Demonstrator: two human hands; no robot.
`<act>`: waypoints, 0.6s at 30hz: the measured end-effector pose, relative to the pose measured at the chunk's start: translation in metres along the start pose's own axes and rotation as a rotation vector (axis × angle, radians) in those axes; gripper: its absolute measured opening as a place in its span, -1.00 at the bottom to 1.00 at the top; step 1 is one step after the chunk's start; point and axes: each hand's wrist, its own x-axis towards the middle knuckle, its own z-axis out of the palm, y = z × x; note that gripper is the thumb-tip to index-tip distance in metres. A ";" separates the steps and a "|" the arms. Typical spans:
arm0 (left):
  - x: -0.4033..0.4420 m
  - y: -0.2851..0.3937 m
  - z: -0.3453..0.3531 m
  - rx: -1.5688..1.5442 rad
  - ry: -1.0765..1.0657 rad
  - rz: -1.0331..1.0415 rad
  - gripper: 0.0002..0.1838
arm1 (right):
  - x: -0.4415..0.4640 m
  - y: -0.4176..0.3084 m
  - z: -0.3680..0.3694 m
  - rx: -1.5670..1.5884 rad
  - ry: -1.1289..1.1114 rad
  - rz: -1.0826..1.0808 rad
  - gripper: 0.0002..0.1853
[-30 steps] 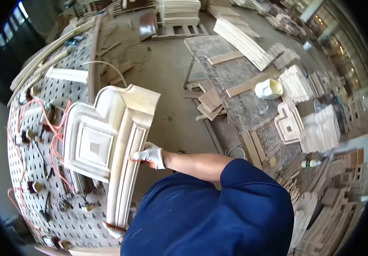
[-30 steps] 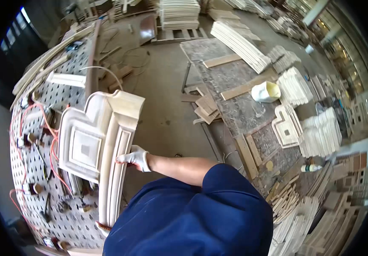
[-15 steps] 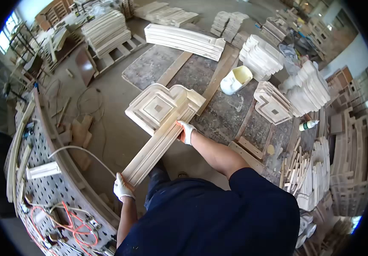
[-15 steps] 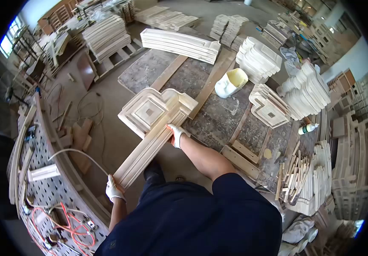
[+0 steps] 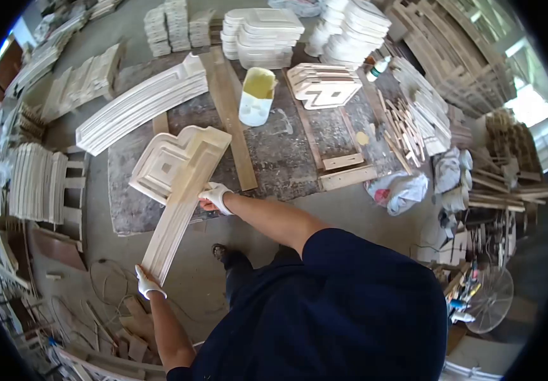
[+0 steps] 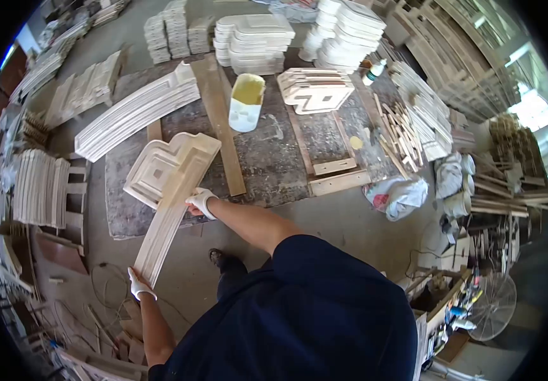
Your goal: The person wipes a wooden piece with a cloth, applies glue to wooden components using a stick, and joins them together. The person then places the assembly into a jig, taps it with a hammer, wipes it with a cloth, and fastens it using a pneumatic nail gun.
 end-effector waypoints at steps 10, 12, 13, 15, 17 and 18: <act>0.103 -0.005 0.019 0.493 0.211 -0.063 -0.38 | -0.148 -0.018 -0.309 0.080 0.465 -0.219 -0.75; 0.022 0.025 0.064 1.263 0.607 0.288 -0.29 | -0.206 -0.061 -0.332 0.116 0.840 -0.179 -0.90; 0.014 0.029 0.077 1.263 0.526 0.519 -0.34 | -0.212 -0.060 -0.383 0.228 0.766 -0.227 -0.87; -0.029 0.027 0.130 1.071 0.268 0.792 -0.43 | -0.220 -0.080 -0.466 0.325 0.723 -0.312 -0.77; -0.106 0.004 0.234 0.651 -0.115 0.785 -0.50 | -0.214 -0.119 -0.523 0.283 0.753 -0.371 -0.74; -0.138 -0.016 0.286 0.403 -0.321 0.727 -0.51 | -0.205 -0.144 -0.551 0.246 0.751 -0.398 -0.74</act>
